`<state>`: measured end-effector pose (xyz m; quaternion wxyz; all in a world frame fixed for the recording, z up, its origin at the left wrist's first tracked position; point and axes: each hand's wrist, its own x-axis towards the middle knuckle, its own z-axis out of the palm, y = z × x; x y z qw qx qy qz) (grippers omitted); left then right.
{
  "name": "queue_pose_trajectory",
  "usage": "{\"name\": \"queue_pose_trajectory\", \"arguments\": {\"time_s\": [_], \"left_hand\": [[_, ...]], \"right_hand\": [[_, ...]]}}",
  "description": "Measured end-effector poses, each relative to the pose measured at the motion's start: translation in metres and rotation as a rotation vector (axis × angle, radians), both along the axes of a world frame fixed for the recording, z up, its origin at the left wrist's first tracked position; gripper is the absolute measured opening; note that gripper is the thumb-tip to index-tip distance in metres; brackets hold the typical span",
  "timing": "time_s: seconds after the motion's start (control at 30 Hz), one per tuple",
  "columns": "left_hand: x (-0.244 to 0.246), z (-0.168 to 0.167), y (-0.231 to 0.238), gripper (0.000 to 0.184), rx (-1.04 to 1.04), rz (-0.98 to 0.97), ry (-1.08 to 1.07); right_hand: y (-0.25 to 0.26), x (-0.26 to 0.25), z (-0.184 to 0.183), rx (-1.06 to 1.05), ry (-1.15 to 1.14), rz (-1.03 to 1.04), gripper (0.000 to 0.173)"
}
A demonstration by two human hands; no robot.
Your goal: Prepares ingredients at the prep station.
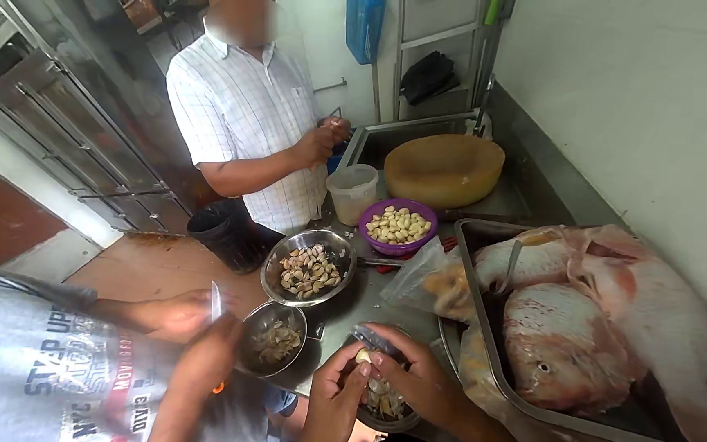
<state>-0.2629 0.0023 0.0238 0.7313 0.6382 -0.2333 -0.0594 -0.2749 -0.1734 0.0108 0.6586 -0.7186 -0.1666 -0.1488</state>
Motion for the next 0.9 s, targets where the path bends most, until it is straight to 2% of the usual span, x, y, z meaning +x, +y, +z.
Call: {"name": "queue_pose_trajectory", "arguments": {"time_s": [0.2, 0.3, 0.43, 0.63, 0.9], "left_hand": [[0.000, -0.002, 0.001, 0.022, 0.055, 0.080, 0.023], [0.004, -0.005, 0.005, 0.031, -0.010, 0.098, 0.052], [0.004, 0.001, 0.009, 0.035, -0.167, 0.017, 0.147], [-0.002, 0.002, 0.005, 0.031, -0.198, -0.042, 0.114], [-0.003, -0.001, 0.004, 0.033, -0.160, -0.029, 0.123]], "right_hand": [[-0.002, -0.004, 0.005, 0.188, 0.081, 0.070, 0.039], [-0.006, -0.005, 0.009, 0.274, 0.188, 0.060, 0.043], [-0.008, -0.003, 0.007, 0.128, 0.141, -0.004, 0.050], [0.004, -0.003, 0.005, 0.056, -0.087, 0.053, 0.045], [0.000, -0.004, 0.007, 0.165, 0.039, 0.012, 0.043]]}}
